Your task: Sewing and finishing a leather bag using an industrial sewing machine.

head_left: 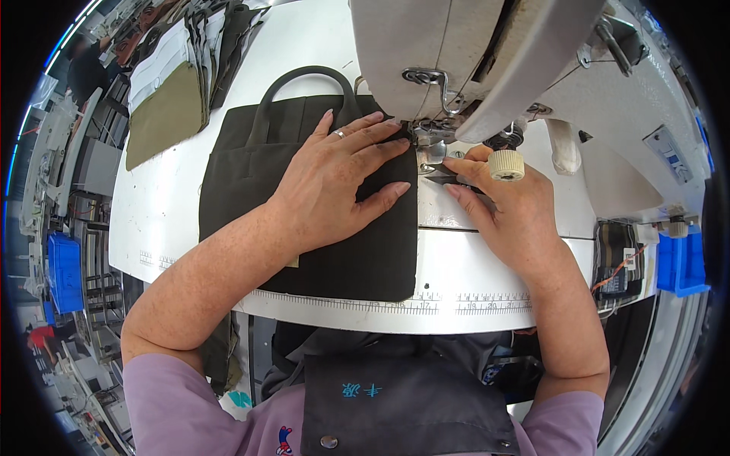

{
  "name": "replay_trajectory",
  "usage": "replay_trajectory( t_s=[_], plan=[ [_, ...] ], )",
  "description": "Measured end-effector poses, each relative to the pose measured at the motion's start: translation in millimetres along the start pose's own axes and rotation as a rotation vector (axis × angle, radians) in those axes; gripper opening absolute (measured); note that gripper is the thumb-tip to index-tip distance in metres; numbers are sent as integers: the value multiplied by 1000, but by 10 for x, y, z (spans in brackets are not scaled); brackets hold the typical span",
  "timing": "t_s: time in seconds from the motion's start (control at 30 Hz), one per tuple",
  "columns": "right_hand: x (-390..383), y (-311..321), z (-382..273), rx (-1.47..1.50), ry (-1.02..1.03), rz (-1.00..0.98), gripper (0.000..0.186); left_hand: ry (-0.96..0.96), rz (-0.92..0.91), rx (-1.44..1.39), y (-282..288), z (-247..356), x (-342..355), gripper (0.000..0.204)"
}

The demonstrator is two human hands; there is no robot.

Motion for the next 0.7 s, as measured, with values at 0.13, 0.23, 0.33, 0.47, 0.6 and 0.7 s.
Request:
replay_trajectory(
  t_s=[0.13, 0.23, 0.33, 0.47, 0.6, 0.7],
  plan=[
    [0, -25, 19, 0, -3, -10, 18, -1, -17, -13, -32, -33, 11, 48],
    [-3, -1, 48, 12, -20, -6, 21, 51, -72, -65, -87, -88, -1, 43],
    [4, -14, 158, 2, -124, -76, 25, 37, -75, -73, -83, -91, 19, 44],
    [-21, -30, 211, 31, -96, -2, 33, -17, -57, -62, -85, -70, 40, 45],
    [5, 10, 214, 197, -174, 2, 37, -30, -39, -40, -75, -60, 22, 47],
    [-31, -45, 307, 274, -244, -31, 33, 1, -81, -20, -102, -82, 16, 45]
  ],
)
Point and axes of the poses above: each hand's wrist, its own x-axis towards the middle knuckle, its own y-axis out of the back of the hand, z = x × y, the point moved 9 cm from there along x, towards the middle knuckle, and after that the axes turned 5 degrees about y, right-handed, at the moved point
